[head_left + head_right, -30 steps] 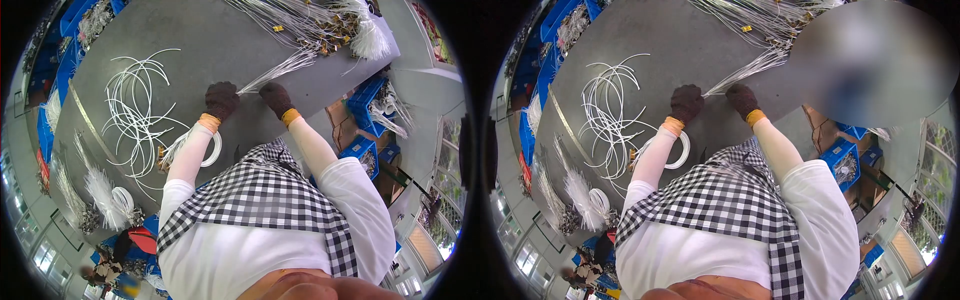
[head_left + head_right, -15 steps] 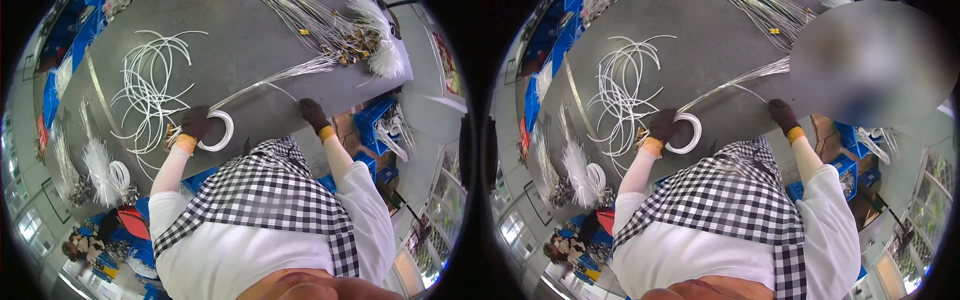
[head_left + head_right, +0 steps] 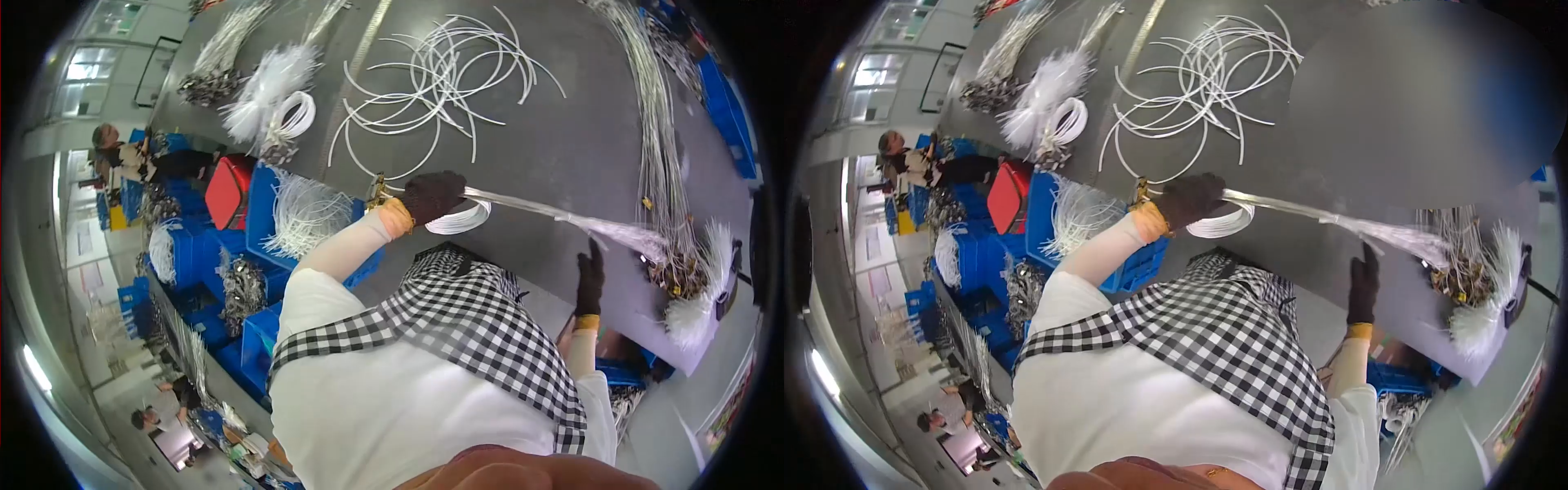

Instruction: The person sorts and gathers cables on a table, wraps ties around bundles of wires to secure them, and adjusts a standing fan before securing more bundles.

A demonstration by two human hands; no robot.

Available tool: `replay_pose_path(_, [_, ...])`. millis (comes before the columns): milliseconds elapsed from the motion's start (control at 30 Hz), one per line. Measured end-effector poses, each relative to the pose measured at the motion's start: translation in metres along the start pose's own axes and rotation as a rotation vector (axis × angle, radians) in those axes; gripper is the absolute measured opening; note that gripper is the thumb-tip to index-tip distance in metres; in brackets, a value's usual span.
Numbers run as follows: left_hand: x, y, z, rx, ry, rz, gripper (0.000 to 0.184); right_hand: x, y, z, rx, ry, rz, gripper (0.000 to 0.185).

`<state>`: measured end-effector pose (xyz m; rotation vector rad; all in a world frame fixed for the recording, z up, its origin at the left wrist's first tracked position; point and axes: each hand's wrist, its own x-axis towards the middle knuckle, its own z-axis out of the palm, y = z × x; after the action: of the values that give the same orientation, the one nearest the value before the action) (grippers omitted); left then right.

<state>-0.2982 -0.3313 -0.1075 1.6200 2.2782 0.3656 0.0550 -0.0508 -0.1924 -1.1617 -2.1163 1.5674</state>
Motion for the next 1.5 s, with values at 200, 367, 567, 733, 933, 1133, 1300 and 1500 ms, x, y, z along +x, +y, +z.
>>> replay_pose_path(200, [-0.078,-0.139,-0.009,0.051,0.317,-0.228,0.047,0.003,-0.004,0.002,0.383,0.218,0.075,0.053])
replay_pose_path(367, [-0.089,-0.203,-0.131,-0.525,0.299,-0.689,0.046,-0.002,-0.022,0.046,0.418,0.162,0.152,0.054])
replay_pose_path(567, [-0.127,-0.425,-0.188,-0.576,0.268,-0.775,0.051,-0.02,-0.017,0.112,0.399,0.223,0.41,0.052])
replay_pose_path(733, [-0.148,-0.542,-0.189,-0.4,-0.044,-0.925,0.053,-0.02,-0.028,0.156,0.258,0.172,0.599,0.048])
replay_pose_path(933, [-0.158,-0.638,-0.056,-0.254,-0.113,-1.004,0.088,-0.026,-0.068,0.187,0.207,0.055,0.575,0.048])
replay_pose_path(1133, [-0.104,-0.535,-0.157,0.306,-0.356,-1.071,0.079,0.005,-0.096,0.233,-0.061,-0.044,0.492,0.046])
replay_pose_path(1300, [-0.049,-0.445,-0.112,0.227,0.273,-0.039,0.025,0.044,-0.118,0.29,-0.359,-0.206,0.101,0.043])
replay_pose_path(1500, [0.045,-0.255,-0.037,-0.06,-0.171,-0.051,0.031,0.042,-0.173,0.313,-0.425,-0.228,0.143,0.04])
